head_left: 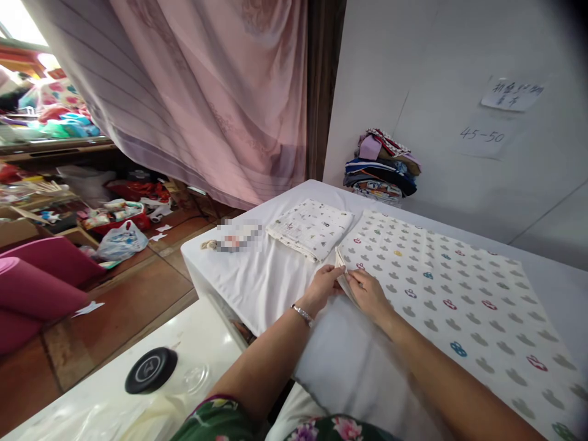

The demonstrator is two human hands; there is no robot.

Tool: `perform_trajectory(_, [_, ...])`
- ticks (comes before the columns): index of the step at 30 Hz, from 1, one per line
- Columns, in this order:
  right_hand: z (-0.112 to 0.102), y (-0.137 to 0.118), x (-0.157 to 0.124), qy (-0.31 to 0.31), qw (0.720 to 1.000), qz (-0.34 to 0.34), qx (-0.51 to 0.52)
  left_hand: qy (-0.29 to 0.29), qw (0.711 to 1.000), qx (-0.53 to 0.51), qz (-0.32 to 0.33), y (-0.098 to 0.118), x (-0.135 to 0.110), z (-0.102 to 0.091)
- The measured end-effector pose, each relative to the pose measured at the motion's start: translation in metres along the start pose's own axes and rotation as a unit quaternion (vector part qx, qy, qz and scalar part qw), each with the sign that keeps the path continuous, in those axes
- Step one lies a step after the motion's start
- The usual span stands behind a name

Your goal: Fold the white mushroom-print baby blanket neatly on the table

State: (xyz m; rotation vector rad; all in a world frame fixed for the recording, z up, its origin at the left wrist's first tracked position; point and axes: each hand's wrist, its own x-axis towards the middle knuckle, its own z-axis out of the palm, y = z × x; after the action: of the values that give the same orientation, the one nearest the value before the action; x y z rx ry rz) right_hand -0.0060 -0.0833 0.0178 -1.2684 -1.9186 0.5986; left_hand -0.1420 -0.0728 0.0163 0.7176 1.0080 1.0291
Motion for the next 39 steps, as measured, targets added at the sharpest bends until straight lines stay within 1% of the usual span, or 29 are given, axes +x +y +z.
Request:
perform_trajectory(5, [0.0,0.001,0.005,0.001,1.0,0.017,0.001,-0.021,1.0,-0.008,0.005,0.002,-0.001,-0.001])
perform_trajectory(8, [0.001,0.0,0.006,0.013,1.0,0.01,-0.01,-0.027,1.0,-0.005,-0.004,0.004,-0.002,-0.001])
perform_trajectory(12, [0.0,-0.001,0.008,0.044,0.998,-0.012,-0.037,0.015,0.999,0.03,-0.006,0.004,0.001,-0.003])
perform_trajectory(15, [-0.002,-0.006,0.009,0.061,0.994,-0.032,-0.09,0.057,0.997,0.057,0.002,0.005,0.003,-0.007])
perform_trajectory(18, [0.0,-0.014,0.008,0.033,0.985,-0.056,-0.16,0.086,0.993,0.074,0.014,0.008,0.004,-0.01])
perform_trajectory(22, [0.008,-0.022,0.007,-0.022,0.975,-0.066,-0.21,0.11,0.986,0.117,0.046,0.011,0.001,-0.009])
perform_trajectory(24, [0.01,-0.022,0.007,-0.027,0.972,-0.068,-0.223,0.113,0.983,0.135,0.057,0.012,-0.001,-0.008])
perform_trajectory(28, [0.011,-0.018,0.007,-0.017,0.969,-0.071,-0.236,0.107,0.984,0.132,0.05,0.012,-0.002,-0.006])
perform_trajectory(35, [0.013,-0.019,0.006,-0.056,0.968,-0.053,-0.24,0.104,0.988,0.109,0.023,0.013,-0.002,-0.008])
perform_trajectory(39, [0.016,-0.023,0.004,-0.07,0.965,-0.039,-0.248,0.115,0.979,0.161,0.039,0.012,-0.001,-0.009])
